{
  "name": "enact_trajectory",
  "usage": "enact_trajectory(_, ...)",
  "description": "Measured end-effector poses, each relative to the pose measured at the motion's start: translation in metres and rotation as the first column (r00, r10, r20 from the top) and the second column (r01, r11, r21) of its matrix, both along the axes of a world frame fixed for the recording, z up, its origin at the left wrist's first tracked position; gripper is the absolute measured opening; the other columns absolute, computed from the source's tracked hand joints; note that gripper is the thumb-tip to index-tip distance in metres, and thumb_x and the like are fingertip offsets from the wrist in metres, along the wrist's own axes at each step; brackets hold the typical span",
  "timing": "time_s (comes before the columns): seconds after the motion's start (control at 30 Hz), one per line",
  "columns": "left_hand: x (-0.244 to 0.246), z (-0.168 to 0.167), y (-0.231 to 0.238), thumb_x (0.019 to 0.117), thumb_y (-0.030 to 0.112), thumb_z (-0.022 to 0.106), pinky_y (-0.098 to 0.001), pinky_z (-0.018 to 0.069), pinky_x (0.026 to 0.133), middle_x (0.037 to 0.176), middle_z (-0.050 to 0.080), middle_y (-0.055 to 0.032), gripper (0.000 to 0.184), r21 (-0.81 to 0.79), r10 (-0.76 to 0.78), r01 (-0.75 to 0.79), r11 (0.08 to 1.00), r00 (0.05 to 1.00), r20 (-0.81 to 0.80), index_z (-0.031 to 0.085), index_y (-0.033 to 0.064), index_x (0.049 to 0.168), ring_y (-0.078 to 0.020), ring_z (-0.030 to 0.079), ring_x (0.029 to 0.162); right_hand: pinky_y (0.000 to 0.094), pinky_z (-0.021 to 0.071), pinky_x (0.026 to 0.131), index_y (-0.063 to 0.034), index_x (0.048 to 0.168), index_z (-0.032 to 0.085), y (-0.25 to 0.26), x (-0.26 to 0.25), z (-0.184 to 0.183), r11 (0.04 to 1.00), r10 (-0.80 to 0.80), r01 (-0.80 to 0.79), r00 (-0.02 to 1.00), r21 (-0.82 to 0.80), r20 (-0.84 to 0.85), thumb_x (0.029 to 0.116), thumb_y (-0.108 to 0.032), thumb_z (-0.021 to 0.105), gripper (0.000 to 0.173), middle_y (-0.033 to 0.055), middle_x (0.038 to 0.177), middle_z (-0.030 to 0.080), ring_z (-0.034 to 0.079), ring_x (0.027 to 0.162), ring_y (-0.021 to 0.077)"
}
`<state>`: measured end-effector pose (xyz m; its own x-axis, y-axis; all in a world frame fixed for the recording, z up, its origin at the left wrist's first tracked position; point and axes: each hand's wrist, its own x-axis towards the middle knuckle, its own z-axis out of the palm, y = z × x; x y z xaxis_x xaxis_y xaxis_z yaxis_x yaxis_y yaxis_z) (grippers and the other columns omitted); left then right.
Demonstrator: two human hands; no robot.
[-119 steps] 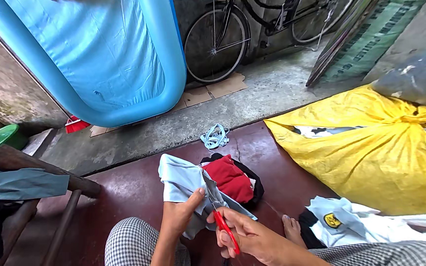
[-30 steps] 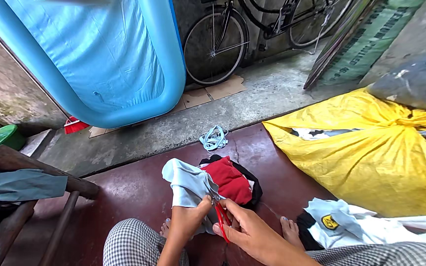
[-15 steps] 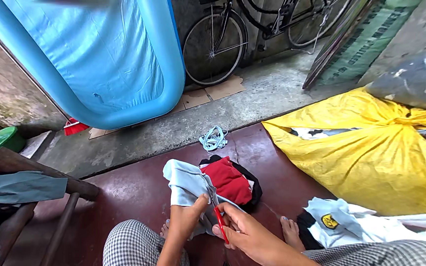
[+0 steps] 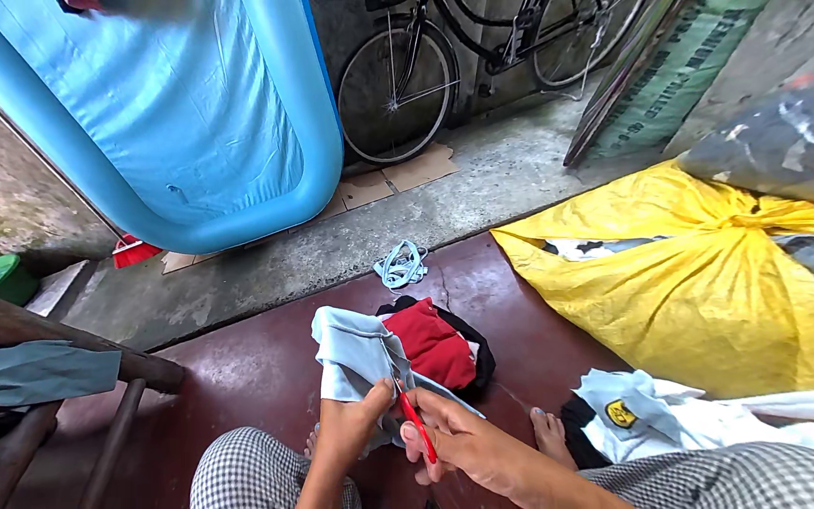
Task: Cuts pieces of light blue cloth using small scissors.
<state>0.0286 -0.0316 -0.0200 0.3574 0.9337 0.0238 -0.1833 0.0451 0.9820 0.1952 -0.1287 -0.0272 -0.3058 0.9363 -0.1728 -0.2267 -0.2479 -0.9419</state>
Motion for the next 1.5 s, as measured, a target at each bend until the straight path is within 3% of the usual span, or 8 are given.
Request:
enact_trajectory(0.33,0.000,0.001,-0.001,0.0738,-0.005,0.078,-0.0400,0.0635,0.083,0.095,0.073,-0.0180,0.058,0.001,0.001,-0.001,1.000,1.000,0.010,0.048,-0.0100,0.123,-0.0258,0.075,0.088,0.0363,0.0605,0.072,-0.0108,0.128,0.053,0.001,0.002,0.000,1.000,-0.011,0.011,1.000,0.012,0.005,0.1012,-0.035,0.062,0.037,0.0021,0.096,0.064,0.068,0.082,0.0157)
enact_trajectory(0.53,0.000,0.000,-0.001,0.0733,-0.003,0.079,-0.0395,0.0624,0.088,0.103,0.073,-0.0184,0.063,0.014,0.014,-0.014,1.000,1.000,-0.002,0.047,-0.0103,0.127,-0.0251,0.074,0.096,0.0361,0.0617,0.068,-0.0089,0.125,0.056,0.002,-0.002,-0.003,0.997,-0.082,0.082,0.997,-0.002,-0.016,0.1001,-0.024,0.063,0.030,0.0038,0.092,0.066,0.069,0.076,0.0174)
enact_trajectory(0.67,0.000,-0.001,-0.002,0.0728,-0.001,0.081,-0.0365,0.0614,0.089,0.105,0.072,-0.0169,0.066,0.027,0.018,-0.018,0.999,1.000,-0.006,0.047,-0.0100,0.128,-0.0218,0.073,0.098,0.0374,0.0605,0.076,-0.0105,0.128,0.050,0.001,0.001,0.000,0.999,-0.008,0.010,0.999,0.037,-0.043,0.1021,-0.031,0.060,0.034,0.0023,0.095,0.064,0.068,0.083,0.0165)
enact_trajectory(0.8,0.002,0.001,-0.006,0.0709,-0.004,0.082,-0.0352,0.0615,0.088,0.103,0.072,-0.0148,0.065,0.001,0.028,-0.028,1.000,0.999,0.018,0.049,-0.0091,0.127,-0.0198,0.073,0.097,0.0357,0.0592,0.077,-0.0113,0.129,0.049,0.002,0.003,0.000,0.999,0.011,-0.008,0.999,0.047,-0.052,0.1023,-0.036,0.059,0.038,0.0010,0.096,0.063,0.067,0.085,0.0148)
enact_trajectory(1.07,0.001,0.000,-0.007,0.0714,-0.003,0.083,-0.0346,0.0614,0.089,0.103,0.072,-0.0136,0.065,-0.003,0.018,-0.018,1.000,0.999,0.032,0.050,-0.0082,0.127,-0.0183,0.072,0.096,0.0359,0.0596,0.076,-0.0111,0.128,0.051,0.005,0.005,-0.003,0.997,-0.003,0.006,0.999,0.072,-0.035,0.1021,-0.038,0.060,0.038,0.0017,0.095,0.063,0.067,0.084,0.0150)
enact_trajectory(1.3,0.001,-0.001,-0.008,0.0711,-0.002,0.083,-0.0344,0.0610,0.090,0.106,0.072,-0.0139,0.069,0.003,0.041,-0.041,0.999,0.999,0.028,0.048,-0.0086,0.130,-0.0187,0.072,0.099,0.0362,0.0614,0.069,-0.0090,0.125,0.055,0.003,-0.002,-0.004,0.994,-0.105,0.106,0.994,0.039,-0.015,0.1005,-0.027,0.063,0.031,0.0031,0.093,0.066,0.069,0.079,0.0172)
enact_trajectory(1.5,0.002,-0.002,-0.008,0.0715,-0.003,0.082,-0.0354,0.0615,0.089,0.103,0.072,-0.0145,0.065,-0.011,0.027,-0.026,1.000,0.999,0.039,0.049,-0.0087,0.127,-0.0194,0.072,0.096,0.0368,0.0602,0.075,-0.0104,0.129,0.051,0.003,-0.004,-0.004,0.993,-0.082,0.087,0.994,0.079,-0.067,0.1023,-0.035,0.059,0.037,0.0019,0.095,0.064,0.067,0.083,0.0163)
